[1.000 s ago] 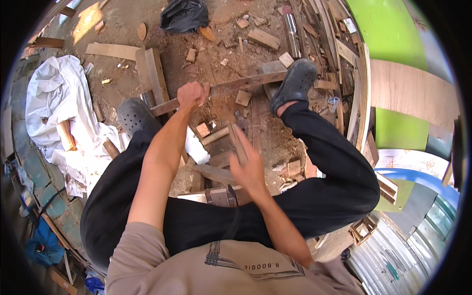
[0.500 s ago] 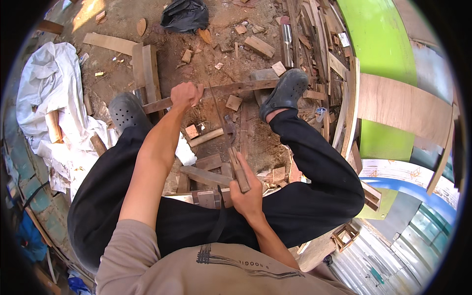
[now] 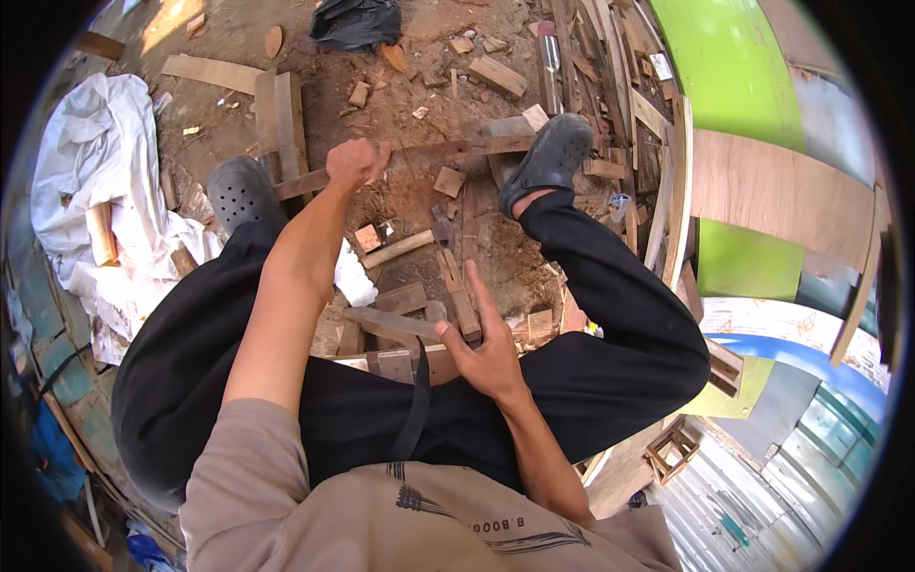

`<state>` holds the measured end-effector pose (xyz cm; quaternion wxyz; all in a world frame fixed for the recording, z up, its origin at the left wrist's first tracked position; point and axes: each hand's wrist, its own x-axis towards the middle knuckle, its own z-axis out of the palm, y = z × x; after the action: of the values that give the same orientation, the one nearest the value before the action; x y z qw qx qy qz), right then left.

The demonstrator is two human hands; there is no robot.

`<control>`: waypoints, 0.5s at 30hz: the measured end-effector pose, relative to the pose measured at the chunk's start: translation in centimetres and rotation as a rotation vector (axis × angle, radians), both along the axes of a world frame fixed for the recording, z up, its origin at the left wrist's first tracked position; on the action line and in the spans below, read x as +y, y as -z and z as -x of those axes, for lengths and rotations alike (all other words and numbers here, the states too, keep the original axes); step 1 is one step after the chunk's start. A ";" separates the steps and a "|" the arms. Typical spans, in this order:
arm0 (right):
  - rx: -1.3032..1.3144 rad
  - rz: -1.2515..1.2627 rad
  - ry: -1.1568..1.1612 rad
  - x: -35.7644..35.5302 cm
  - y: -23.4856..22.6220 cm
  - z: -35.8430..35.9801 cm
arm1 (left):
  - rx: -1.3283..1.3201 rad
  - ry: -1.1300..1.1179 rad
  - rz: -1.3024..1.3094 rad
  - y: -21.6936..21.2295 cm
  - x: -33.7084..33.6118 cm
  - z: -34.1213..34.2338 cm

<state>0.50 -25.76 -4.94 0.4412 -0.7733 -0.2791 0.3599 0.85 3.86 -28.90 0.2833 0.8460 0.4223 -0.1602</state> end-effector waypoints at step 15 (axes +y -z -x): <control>-0.087 0.077 0.139 8.7 10.5 -3.5 | -0.023 -0.029 -0.015 0.1 -0.3 -0.9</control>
<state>3.98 -17.07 -15.47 0.4226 -0.8220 -0.2295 0.3050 1.80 3.54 -28.99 0.2839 0.8438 0.4324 -0.1430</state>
